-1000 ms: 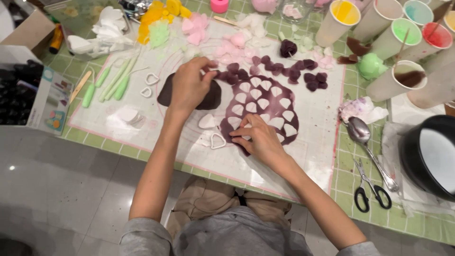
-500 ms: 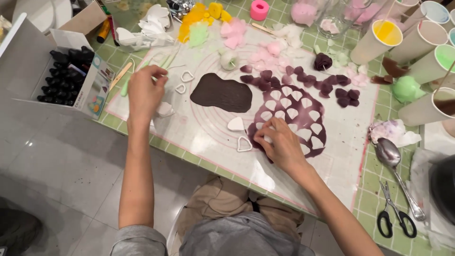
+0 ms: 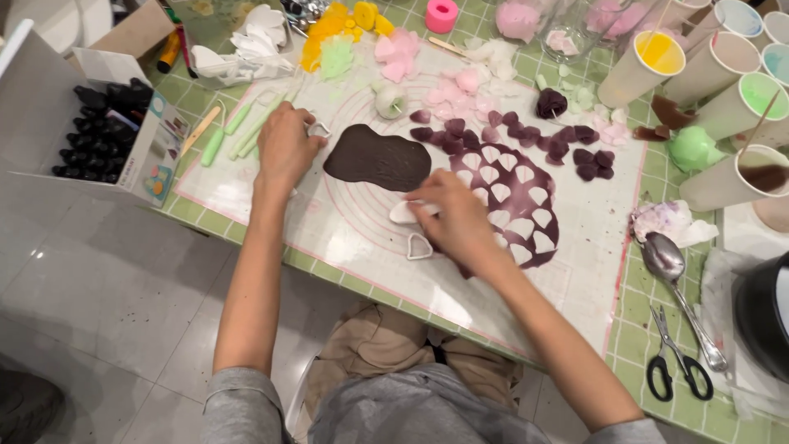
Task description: Cutting out various heart and petal shapes from sheets of colored wax using metal cutters.
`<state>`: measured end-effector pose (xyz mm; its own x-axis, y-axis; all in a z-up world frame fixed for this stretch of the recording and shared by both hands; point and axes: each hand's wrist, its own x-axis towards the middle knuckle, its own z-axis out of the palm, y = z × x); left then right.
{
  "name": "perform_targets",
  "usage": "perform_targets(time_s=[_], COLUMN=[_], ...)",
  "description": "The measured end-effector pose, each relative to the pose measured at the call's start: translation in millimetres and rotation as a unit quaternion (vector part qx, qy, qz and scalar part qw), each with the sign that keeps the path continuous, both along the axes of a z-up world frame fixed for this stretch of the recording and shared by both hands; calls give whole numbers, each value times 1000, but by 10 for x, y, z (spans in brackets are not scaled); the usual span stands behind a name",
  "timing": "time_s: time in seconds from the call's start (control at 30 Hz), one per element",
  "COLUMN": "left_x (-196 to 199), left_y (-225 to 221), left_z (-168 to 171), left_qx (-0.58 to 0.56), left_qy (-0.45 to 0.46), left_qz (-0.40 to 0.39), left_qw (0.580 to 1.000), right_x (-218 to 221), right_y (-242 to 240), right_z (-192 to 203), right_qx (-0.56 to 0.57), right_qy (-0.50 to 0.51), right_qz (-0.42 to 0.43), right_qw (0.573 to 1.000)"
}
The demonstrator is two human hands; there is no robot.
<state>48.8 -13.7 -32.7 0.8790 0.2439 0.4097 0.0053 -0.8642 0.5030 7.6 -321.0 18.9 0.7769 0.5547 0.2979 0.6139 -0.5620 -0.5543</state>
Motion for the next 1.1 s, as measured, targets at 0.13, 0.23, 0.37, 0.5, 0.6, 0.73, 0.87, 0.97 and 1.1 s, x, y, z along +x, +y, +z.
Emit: perform_targets(time_s=[0.13,0.23,0.37,0.5,0.6,0.73,0.87,0.97,1.1], left_x=[-160,-416,-707,-830,-847,-850,-834,-842,-866], left_y=[-267,-779,-1482,-1762,-1784,-1797,-1802,-1818,-1817], left_z=[189,390,411,405,404,381,345,336,337], left_qx=[-16,-186,-95,-8,14,29,29,31,36], left_qy=[-6,52,92,105,97,95,86,86,93], left_qz=[-15,-78,-308,-330,-325,-321,-322,-320,-313], left_qw=[1000,978,942,938,941,942,942,943,945], right_x=[195,138,-49,-257,-318,-311,-275,-272,-246], right_y=[-713,-1133,-1288,-1137,-987,-884,-843,-805,-769], right_z=[-32,-33,-123,-58,26,-41,-119,-103,-119], right_qx=[17,33,41,18,1,-31,-40,-51,-67], right_qy=[42,81,103,86,94,107,89,86,49], right_qz=[-61,-115,-117,-86,-61,-49,-35,-39,-38], right_qw=[997,989,987,992,994,993,995,994,996])
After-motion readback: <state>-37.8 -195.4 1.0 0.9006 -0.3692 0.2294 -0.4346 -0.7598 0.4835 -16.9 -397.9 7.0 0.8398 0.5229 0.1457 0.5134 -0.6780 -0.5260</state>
